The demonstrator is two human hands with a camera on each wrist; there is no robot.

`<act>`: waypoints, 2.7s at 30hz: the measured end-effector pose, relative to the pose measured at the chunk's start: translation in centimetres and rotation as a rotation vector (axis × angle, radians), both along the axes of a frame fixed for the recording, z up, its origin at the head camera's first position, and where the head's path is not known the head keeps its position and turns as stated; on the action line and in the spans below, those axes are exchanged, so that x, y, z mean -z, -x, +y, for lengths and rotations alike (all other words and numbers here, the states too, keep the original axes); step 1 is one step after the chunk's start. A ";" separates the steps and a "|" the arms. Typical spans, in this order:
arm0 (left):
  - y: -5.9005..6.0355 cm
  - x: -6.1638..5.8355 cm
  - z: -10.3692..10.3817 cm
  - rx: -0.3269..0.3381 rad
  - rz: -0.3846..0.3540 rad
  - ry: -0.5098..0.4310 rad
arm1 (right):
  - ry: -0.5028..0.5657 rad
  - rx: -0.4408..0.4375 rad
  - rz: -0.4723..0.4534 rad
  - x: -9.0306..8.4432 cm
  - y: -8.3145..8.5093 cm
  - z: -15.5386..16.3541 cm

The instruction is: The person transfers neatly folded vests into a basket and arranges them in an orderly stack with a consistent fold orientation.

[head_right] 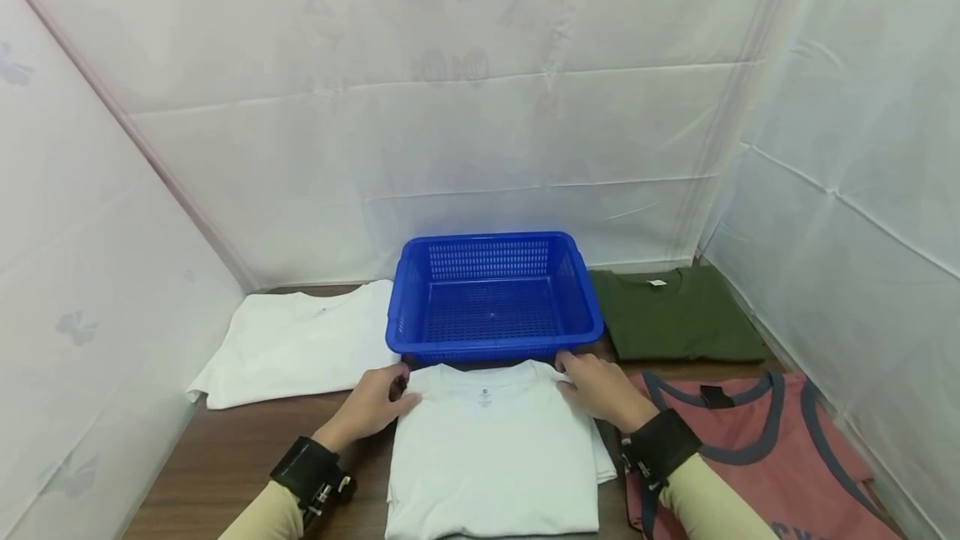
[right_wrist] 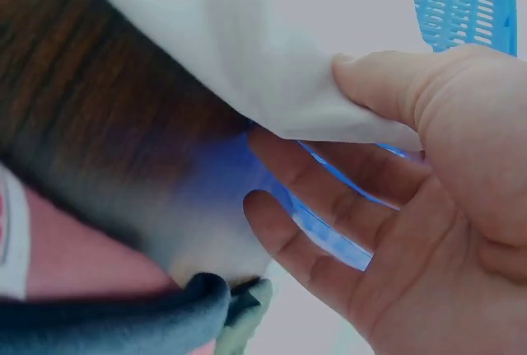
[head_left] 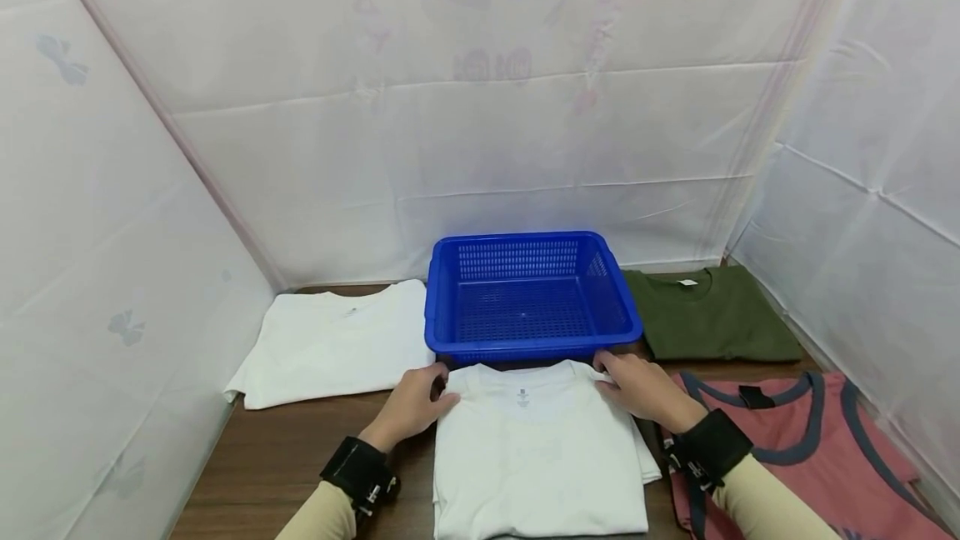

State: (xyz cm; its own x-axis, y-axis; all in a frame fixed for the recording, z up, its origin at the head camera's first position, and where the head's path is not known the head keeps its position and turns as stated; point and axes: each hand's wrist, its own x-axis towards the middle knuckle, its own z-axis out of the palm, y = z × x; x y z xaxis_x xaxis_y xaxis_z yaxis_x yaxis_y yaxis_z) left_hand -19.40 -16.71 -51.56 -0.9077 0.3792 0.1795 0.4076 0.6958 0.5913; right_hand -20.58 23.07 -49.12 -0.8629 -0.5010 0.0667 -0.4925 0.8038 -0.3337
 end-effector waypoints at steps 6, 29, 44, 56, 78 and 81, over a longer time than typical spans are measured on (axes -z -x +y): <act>-0.4 0.0 -0.3 0.031 0.006 -0.121 | 0.100 -0.106 0.038 -0.6 -0.5 0.5; -2.2 -1.9 0.0 -0.042 0.029 -0.347 | 0.332 0.004 -0.063 -2.3 -1.7 1.9; -2.8 -2.7 0.7 0.049 0.140 -0.360 | 0.411 -0.080 0.077 -2.9 -1.9 1.3; -3.5 -3.6 1.3 -0.005 0.123 -0.493 | 0.582 -0.018 0.094 -3.9 -2.7 0.8; -4.0 -6.7 1.0 -0.094 0.179 -0.476 | 0.626 -0.177 0.318 -5.8 -3.4 1.0; -4.0 -7.0 0.9 -0.047 0.153 -0.487 | 0.605 -0.182 0.323 -6.0 -3.4 0.9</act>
